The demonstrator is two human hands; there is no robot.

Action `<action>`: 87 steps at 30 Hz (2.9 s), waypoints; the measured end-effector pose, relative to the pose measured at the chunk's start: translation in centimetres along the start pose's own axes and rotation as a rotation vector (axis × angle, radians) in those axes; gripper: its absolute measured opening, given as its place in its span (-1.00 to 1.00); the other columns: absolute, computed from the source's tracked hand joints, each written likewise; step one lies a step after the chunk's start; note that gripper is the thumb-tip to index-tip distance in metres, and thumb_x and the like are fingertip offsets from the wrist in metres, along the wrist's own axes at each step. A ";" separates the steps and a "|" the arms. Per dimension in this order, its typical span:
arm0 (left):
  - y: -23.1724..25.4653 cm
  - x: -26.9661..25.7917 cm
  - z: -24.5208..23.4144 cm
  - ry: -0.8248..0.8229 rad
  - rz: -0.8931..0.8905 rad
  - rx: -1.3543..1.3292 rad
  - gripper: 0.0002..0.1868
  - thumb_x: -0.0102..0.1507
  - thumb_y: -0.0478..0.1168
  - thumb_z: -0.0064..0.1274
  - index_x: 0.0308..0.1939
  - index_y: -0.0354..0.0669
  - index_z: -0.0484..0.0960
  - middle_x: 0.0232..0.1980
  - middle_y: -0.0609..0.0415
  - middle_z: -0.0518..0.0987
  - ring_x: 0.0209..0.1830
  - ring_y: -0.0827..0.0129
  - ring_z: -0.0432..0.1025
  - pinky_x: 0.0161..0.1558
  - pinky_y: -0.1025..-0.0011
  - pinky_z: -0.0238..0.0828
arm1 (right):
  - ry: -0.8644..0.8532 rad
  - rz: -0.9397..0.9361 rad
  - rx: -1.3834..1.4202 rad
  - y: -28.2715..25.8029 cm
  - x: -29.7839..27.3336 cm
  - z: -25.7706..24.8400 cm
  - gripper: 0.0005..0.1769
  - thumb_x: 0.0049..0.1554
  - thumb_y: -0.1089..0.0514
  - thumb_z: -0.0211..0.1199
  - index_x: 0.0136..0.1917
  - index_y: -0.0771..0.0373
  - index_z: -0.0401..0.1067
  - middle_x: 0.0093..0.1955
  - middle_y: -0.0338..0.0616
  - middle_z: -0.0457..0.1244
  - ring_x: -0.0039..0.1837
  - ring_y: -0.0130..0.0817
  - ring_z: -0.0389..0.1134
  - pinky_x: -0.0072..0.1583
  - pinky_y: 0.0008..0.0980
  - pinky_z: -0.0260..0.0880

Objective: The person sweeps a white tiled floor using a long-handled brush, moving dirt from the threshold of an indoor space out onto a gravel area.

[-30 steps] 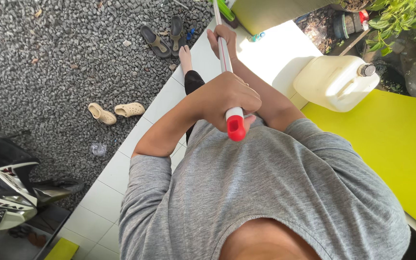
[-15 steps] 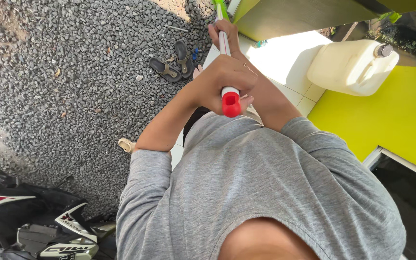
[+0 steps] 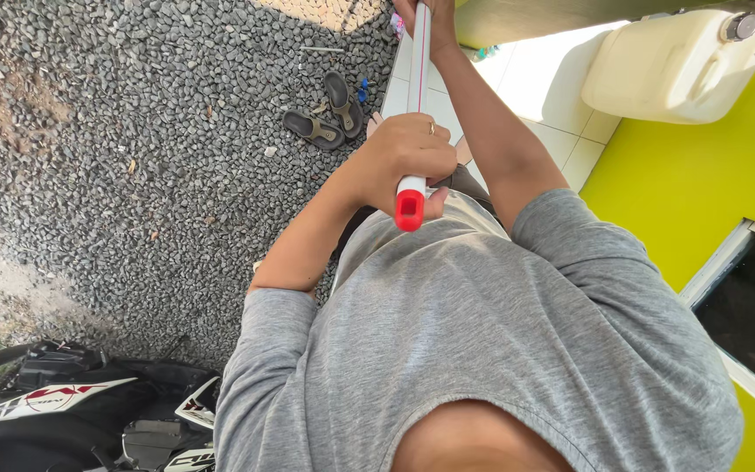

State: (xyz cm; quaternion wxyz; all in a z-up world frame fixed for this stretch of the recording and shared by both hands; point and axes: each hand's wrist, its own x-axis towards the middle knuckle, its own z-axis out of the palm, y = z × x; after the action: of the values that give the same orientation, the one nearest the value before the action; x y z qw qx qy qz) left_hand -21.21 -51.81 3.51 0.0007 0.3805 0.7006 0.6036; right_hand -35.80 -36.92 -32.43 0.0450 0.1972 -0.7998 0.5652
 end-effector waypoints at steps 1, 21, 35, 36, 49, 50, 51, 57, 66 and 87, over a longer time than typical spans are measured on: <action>1.3 0.1 -0.9 0.010 0.022 0.005 -0.66 -0.08 -0.27 0.23 -0.53 -0.12 0.29 -0.52 0.08 0.30 -0.49 0.16 0.26 -0.38 0.22 0.14 | 0.022 -0.042 -0.029 -2.3 0.0 0.2 -0.58 0.24 0.20 0.45 -0.35 0.29 0.31 -0.48 -0.15 0.17 -0.41 -0.40 0.19 -0.31 -0.41 0.15; -1.2 -1.6 0.2 -0.001 -0.041 -0.108 -0.73 -0.05 -0.33 0.15 -0.52 -0.22 0.30 -0.49 -0.02 0.30 -0.47 0.04 0.27 -0.35 0.14 0.15 | -0.038 -0.073 -0.227 -0.9 -4.6 1.6 -0.65 0.09 0.29 0.35 -0.40 0.25 0.23 -0.38 -0.04 0.17 -0.29 -0.07 0.26 -0.23 -0.18 0.28; -1.1 -5.0 1.6 -0.010 -0.070 0.014 -0.71 -0.05 -0.29 0.18 -0.45 -0.17 0.32 -0.35 0.05 0.39 -0.26 0.09 0.36 -0.16 0.21 0.32 | -0.109 0.026 -0.212 2.0 -2.9 1.2 -0.71 0.15 0.22 0.43 -0.28 0.28 0.35 -0.37 -0.14 0.27 -0.31 -0.25 0.33 -0.22 -0.30 0.33; -0.2 -4.7 1.3 0.022 -0.054 0.016 -0.71 -0.05 -0.30 0.17 -0.44 -0.17 0.31 -0.34 0.06 0.40 -0.24 0.09 0.37 -0.16 0.22 0.34 | -0.086 -0.016 -0.226 1.0 -2.2 1.1 -0.71 0.13 0.21 0.45 -0.28 0.29 0.36 -0.36 -0.14 0.27 -0.31 -0.25 0.34 -0.23 -0.31 0.33; 8.7 -0.2 -6.8 0.223 -0.038 -0.068 -0.70 0.17 -0.43 0.17 -0.43 -0.17 0.30 -0.52 0.10 0.32 -0.61 0.27 0.29 -0.55 0.38 0.16 | -0.285 -0.006 -0.045 -13.8 -6.6 4.9 -0.60 0.06 0.24 0.38 -0.48 0.27 0.23 -0.46 -0.05 0.13 -0.37 -0.09 0.21 -0.27 -0.17 0.19; 7.1 -0.1 -6.1 0.248 -0.023 -0.055 -0.71 0.14 -0.44 0.15 -0.45 -0.16 0.30 -0.53 0.09 0.33 -0.61 0.26 0.30 -0.52 0.35 0.18 | -0.313 0.043 -0.037 -12.6 -7.3 4.9 -0.59 0.04 0.25 0.38 -0.49 0.27 0.22 -0.47 -0.04 0.12 -0.39 -0.09 0.20 -0.27 -0.16 0.18; 5.6 0.0 -5.0 0.272 -0.008 -0.042 -0.72 0.12 -0.44 0.13 -0.46 -0.16 0.30 -0.54 0.08 0.34 -0.62 0.25 0.31 -0.50 0.33 0.20 | -0.341 0.091 -0.028 -11.3 -7.8 4.9 -0.59 0.03 0.26 0.37 -0.50 0.28 0.21 -0.48 -0.02 0.11 -0.41 -0.10 0.19 -0.28 -0.15 0.16; 0.5 -2.9 0.2 0.256 0.024 -0.090 -0.69 0.02 -0.47 0.13 -0.52 -0.16 0.27 -0.54 0.06 0.30 -0.60 0.18 0.30 -0.48 0.25 0.16 | -0.324 -0.011 -0.021 -2.0 -7.4 3.2 -0.69 0.00 0.25 0.39 -0.41 0.25 0.27 -0.36 -0.07 0.20 -0.27 -0.09 0.27 -0.21 -0.17 0.25; -1.7 -6.3 2.3 0.302 0.007 -0.065 -0.71 -0.04 -0.40 0.11 -0.52 -0.16 0.25 -0.52 0.04 0.30 -0.55 0.15 0.27 -0.45 0.24 0.17 | -0.309 -0.120 -0.196 0.9 -7.0 3.7 -0.72 -0.04 0.27 0.34 -0.42 0.19 0.24 -0.37 -0.21 0.21 -0.13 -0.10 0.26 0.02 -0.17 0.33; -0.7 -8.0 2.2 0.323 0.032 -0.050 -0.69 -0.13 -0.40 0.10 -0.55 -0.14 0.23 -0.55 0.08 0.25 -0.60 0.16 0.20 -0.47 0.22 0.10 | -0.330 -0.234 -0.292 0.7 -7.2 4.3 -0.66 -0.08 0.27 0.36 -0.44 0.17 0.18 -0.36 -0.23 0.19 -0.13 -0.14 0.23 0.13 -0.19 0.29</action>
State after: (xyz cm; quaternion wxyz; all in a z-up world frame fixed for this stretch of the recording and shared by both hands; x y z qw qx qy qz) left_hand -14.84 -54.21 -1.35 -0.1120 0.2892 0.6702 0.6742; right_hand -28.84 -38.75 -36.70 0.0069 0.3696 -0.8411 0.3948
